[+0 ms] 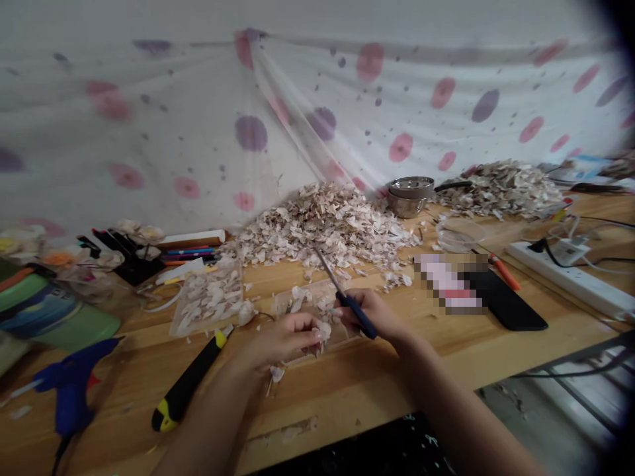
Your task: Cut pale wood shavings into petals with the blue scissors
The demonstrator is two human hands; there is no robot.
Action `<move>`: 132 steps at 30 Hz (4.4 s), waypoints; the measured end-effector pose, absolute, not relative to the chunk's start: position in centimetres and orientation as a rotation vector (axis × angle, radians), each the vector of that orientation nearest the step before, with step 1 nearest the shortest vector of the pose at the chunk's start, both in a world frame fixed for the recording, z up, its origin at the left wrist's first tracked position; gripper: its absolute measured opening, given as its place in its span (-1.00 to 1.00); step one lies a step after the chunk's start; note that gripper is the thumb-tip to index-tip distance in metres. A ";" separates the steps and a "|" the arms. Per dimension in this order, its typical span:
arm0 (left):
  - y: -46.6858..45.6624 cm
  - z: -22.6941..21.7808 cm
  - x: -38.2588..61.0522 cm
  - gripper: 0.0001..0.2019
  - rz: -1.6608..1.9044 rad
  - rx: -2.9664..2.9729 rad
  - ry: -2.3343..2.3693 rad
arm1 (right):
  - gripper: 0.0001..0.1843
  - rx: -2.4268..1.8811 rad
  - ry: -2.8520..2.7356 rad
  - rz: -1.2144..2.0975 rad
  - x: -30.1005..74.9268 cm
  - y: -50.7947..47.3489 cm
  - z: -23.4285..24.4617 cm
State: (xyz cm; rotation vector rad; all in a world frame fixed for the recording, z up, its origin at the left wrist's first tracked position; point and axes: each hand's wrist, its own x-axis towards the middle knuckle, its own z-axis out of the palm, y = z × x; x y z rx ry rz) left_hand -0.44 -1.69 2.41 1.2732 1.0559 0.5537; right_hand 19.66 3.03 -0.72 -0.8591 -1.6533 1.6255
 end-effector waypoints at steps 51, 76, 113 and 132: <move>-1.8 4.2 -2.0 -0.82 1.500 1.312 1.325 | -0.38 -0.744 -2.061 1.393 19.7 2.2 -0.7; -1.7 3.4 -2.0 -0.82 1.265 1.750 1.478 | -0.46 -0.781 -2.120 1.503 19.7 1.8 0.4; -1.9 3.6 -2.3 -0.88 1.406 1.550 1.002 | -0.42 -0.502 -2.126 1.716 20.9 2.7 -0.3; -1.6 3.1 -2.6 -0.86 1.432 1.579 0.887 | -0.42 -0.515 -2.052 1.795 21.2 2.6 -0.2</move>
